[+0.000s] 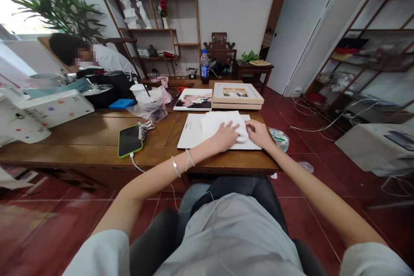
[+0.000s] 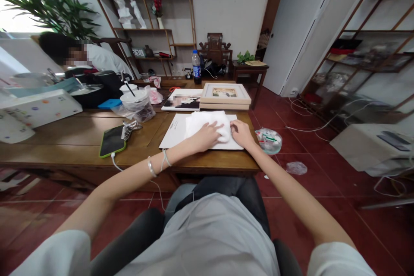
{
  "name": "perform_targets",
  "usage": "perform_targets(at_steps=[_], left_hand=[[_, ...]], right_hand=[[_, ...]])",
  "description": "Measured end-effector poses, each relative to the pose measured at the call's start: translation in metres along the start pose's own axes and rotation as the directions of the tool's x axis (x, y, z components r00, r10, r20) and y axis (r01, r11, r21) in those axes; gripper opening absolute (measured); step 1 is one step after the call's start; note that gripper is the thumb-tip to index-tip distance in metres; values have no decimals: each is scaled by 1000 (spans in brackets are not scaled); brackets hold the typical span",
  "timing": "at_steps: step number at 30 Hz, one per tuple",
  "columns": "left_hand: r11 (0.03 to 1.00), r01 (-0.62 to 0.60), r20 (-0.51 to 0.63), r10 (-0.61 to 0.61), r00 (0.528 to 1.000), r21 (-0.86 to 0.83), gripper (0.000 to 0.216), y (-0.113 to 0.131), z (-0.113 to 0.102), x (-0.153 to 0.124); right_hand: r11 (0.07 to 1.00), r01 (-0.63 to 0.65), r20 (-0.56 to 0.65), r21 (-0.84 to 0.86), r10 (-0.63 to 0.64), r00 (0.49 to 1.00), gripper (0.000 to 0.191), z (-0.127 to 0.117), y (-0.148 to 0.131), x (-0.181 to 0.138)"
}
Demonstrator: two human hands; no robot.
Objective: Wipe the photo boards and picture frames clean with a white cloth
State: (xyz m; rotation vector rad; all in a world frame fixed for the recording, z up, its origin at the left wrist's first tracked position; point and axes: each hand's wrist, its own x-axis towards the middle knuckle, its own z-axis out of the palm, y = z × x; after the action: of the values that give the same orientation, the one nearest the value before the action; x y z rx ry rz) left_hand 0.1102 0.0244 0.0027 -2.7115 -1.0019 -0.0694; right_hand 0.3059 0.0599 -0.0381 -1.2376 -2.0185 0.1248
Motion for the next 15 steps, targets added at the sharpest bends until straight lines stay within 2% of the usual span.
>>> perform_targets(at_steps=[4, 7, 11, 15], left_hand=[[998, -42, -55, 44, 998, 46, 29, 38, -7, -36], [997, -62, -82, 66, 994, 41, 28, 54, -10, -52], [998, -65, -71, 65, 995, 1, 27, 44, -11, -46], [998, 34, -16, -35, 999, -46, 28, 14, -5, -13]], right_hand=[[999, -15, -11, 37, 15, 1000, 26, 0, 1, -1], [998, -14, -8, 57, 14, 1000, 26, 0, 2, -1], [999, -27, -5, 48, 27, 1000, 26, -1, 1, -1], [996, -78, -14, 53, 78, 997, 30, -1, 1, -1]])
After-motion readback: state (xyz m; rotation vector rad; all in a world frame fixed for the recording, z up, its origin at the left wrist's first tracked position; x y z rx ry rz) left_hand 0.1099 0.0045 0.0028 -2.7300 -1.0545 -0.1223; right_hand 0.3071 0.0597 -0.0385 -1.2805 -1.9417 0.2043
